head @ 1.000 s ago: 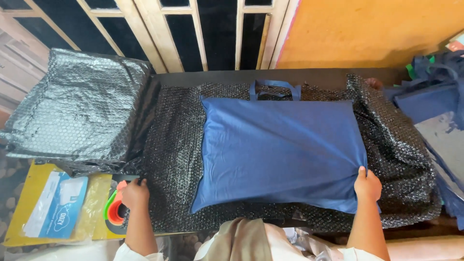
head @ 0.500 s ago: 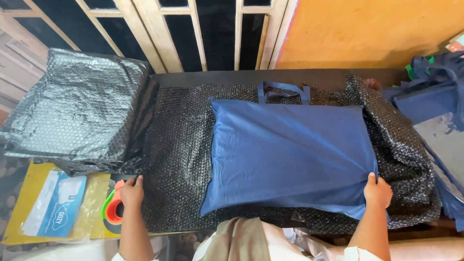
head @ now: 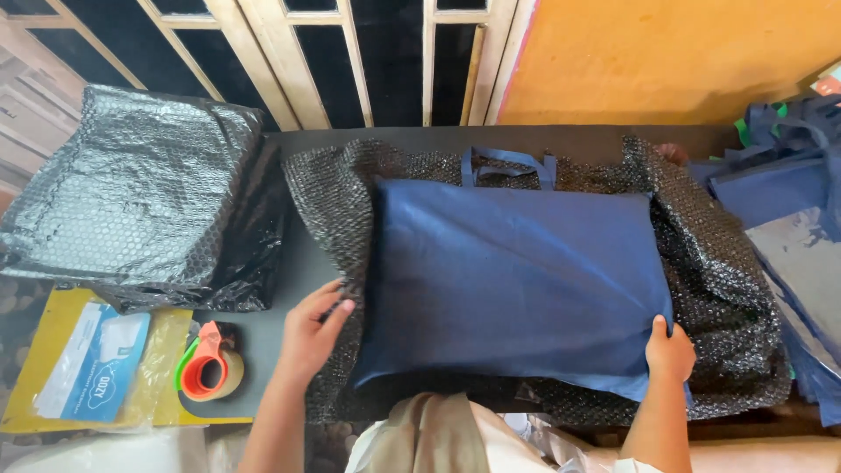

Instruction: The person places a blue tote bag onto a sheet of black bubble wrap on a table, then folds the bubble wrap around the bag to enclose it. The person smooths the wrap and adjusts the edges to create a neat package.

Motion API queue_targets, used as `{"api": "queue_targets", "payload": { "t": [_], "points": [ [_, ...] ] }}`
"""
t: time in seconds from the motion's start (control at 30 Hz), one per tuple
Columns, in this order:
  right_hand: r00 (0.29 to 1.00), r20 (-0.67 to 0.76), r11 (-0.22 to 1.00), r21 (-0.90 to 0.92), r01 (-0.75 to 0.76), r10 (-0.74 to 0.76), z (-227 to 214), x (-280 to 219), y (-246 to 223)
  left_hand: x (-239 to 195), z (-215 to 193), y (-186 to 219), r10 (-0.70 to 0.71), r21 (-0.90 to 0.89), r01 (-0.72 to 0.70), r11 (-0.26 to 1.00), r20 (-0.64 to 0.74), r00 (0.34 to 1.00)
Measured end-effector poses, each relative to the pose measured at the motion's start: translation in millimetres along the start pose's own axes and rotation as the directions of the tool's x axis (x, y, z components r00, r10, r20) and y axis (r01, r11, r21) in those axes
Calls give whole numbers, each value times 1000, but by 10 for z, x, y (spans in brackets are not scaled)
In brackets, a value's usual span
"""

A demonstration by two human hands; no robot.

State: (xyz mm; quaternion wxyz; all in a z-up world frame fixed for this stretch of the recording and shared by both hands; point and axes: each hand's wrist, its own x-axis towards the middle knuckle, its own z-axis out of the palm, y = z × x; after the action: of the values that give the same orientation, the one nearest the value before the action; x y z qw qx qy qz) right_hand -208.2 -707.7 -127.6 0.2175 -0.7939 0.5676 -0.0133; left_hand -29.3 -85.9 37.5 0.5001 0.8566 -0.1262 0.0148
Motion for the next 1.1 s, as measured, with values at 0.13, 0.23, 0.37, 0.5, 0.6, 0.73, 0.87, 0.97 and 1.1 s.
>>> {"api": "queue_targets", "payload": {
  "t": [0.13, 0.23, 0.37, 0.5, 0.6, 0.73, 0.87, 0.97, 1.1],
  "points": [
    [1000, -4, 1000, -16, 27, -27, -9, -7, 11, -102, 724, 405, 170, -2, -174, 985, 248, 954],
    [999, 37, 1000, 6, 25, -25, 22, 7, 48, -204, 1432, 185, 114, 97, -169, 981, 419, 901],
    [973, -162, 982, -127, 142, -162, 101, 48, 32, -370, 2039, -144, 103, 286, -222, 932, 379, 920],
    [830, -398, 912, -46, 408, -391, -172, -451, -797, -416, 2077, -153, 26, 251, -154, 956, 450, 893],
    [573, -352, 556, 159, 816, -740, -7, -728, -1582, -394, 1851, 114, -90, 267, -80, 960, 569, 817],
    [258, -282, 167, 311, 936, -924, 103, -1693, -2667, -454, 1745, 292, -138, 245, -13, 969, 587, 798],
    [-101, -43, -107, 171, 979, -994, 461, -2249, -3326, -565, 1736, 381, -133, 182, 37, 983, 550, 824],
    [27, 358, 43, 37, 998, -933, 587, -2291, -3650, -621, 1524, 475, -153, 85, 128, 988, 505, 850],
    [301, 687, 311, -114, 944, -662, 510, -2007, -3659, -785, 1182, 104, -137, 104, 134, 986, 27, 990]
  ]
}}
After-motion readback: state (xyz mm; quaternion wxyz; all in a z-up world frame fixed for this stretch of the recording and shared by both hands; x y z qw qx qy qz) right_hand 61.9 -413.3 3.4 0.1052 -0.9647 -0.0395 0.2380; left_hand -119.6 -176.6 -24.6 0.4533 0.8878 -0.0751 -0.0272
